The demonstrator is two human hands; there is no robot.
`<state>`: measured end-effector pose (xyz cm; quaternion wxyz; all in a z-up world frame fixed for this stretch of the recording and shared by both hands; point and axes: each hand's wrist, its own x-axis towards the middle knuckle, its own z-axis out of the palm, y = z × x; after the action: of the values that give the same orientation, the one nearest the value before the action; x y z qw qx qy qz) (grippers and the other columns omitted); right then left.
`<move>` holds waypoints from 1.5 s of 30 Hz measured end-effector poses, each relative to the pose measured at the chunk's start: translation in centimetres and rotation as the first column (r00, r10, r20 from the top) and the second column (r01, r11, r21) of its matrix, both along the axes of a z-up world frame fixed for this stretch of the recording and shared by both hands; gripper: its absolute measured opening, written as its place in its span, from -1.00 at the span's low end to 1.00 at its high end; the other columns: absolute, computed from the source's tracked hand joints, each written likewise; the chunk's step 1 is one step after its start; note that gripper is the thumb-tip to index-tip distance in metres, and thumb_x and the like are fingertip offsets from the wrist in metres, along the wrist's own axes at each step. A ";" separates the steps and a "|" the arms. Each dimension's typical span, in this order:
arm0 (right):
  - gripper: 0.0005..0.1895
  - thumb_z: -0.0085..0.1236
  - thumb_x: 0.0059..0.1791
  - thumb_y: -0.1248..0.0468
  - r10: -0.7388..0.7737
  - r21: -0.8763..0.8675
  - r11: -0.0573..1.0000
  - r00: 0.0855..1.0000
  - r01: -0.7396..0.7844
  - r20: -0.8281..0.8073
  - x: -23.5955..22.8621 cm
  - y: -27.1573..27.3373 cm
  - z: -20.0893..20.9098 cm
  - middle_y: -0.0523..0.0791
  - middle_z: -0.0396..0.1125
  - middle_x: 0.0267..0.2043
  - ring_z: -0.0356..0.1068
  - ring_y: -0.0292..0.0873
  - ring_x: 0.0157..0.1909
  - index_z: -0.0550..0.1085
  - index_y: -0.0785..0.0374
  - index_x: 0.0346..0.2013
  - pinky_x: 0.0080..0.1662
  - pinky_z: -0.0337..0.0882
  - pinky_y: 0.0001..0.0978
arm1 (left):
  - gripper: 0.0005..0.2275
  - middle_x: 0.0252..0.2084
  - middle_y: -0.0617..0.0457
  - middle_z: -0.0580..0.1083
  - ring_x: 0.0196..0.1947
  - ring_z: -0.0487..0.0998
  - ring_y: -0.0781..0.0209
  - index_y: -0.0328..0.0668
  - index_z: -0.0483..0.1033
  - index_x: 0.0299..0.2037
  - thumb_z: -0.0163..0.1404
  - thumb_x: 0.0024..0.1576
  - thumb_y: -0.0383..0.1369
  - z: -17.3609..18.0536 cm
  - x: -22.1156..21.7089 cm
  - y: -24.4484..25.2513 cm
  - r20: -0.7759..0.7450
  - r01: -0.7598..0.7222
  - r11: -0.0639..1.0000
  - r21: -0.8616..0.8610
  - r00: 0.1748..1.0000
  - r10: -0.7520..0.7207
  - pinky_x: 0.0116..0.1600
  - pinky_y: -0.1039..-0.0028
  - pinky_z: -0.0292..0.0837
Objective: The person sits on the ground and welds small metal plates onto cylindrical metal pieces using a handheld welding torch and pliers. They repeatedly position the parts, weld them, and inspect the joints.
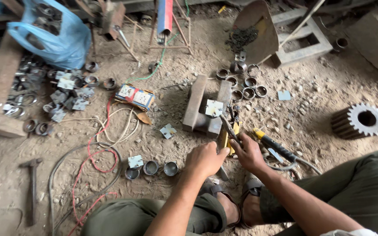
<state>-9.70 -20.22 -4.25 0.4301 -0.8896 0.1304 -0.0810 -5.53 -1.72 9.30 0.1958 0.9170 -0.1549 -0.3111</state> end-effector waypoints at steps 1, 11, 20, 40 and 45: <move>-0.64 -0.01 0.10 0.03 -0.029 0.107 0.994 0.995 0.039 -0.096 -0.2 0.1 0.8 0.08 0.42 -0.39 0.41 -0.04 -0.33 0.37 0.31 -0.12 -0.21 0.40 -0.09 | -0.54 -0.06 -0.09 0.57 -0.04 0.61 -0.01 -0.16 0.52 -0.02 -0.18 0.27 0.08 -0.6 -0.1 -0.4 -0.050 -0.044 0.998 -0.051 0.998 0.042 0.11 0.13 0.47; -0.41 -0.47 0.24 -0.05 0.107 0.676 0.700 0.970 -0.230 0.219 0.3 0.2 -2.7 0.05 0.37 0.04 0.35 -0.06 0.00 0.23 0.36 0.31 0.09 0.36 -0.21 | -0.50 -0.17 -0.32 0.59 -0.14 0.64 -0.25 -0.38 0.55 -0.03 -0.07 0.24 0.02 -9.0 -3.1 -4.5 -0.051 -0.373 0.774 -0.511 0.912 0.406 -0.08 0.06 0.52; -0.16 -0.51 0.14 -0.25 0.223 0.047 0.969 0.945 -0.241 0.241 -0.7 3.3 8.1 0.24 0.41 0.02 0.49 0.17 -0.22 -0.01 0.29 0.52 -0.21 0.51 -0.07 | -0.71 -0.39 -0.06 0.53 -0.51 0.47 0.29 -0.27 0.53 -0.14 -0.07 0.35 -0.16 -4.5 -4.2 -3.6 0.024 -0.368 0.496 -0.786 0.784 0.620 -0.45 0.46 0.36; -0.50 -0.20 0.18 0.10 0.338 0.228 0.931 0.910 -0.286 -0.238 1.2 -8.0 6.5 0.09 0.42 0.22 0.54 0.11 0.05 0.25 0.19 0.39 0.02 0.60 0.00 | -0.58 -0.39 0.02 0.31 -0.70 0.16 0.33 -0.16 0.14 0.26 -0.09 0.23 -0.24 17.0 -1.4 29.0 -0.665 0.425 -0.585 -0.691 -0.058 0.744 -0.69 0.50 0.08; -0.50 -0.18 0.16 0.08 0.372 0.209 0.922 0.894 -0.325 -0.250 1.6 -8.1 5.2 0.07 0.45 0.18 0.57 0.08 0.04 0.27 0.18 0.37 0.02 0.62 0.00 | -0.55 0.11 -0.13 0.45 -0.60 0.34 0.26 -0.05 0.15 0.32 -0.10 0.26 -0.17 14.9 -2.3 36.6 -0.721 0.618 -0.452 -0.643 -0.291 0.629 -0.64 0.50 0.26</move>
<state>-8.11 -28.28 0.98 0.4852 -0.8628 0.0354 0.1375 -7.84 34.89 24.18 0.6555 0.1447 0.2704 0.6902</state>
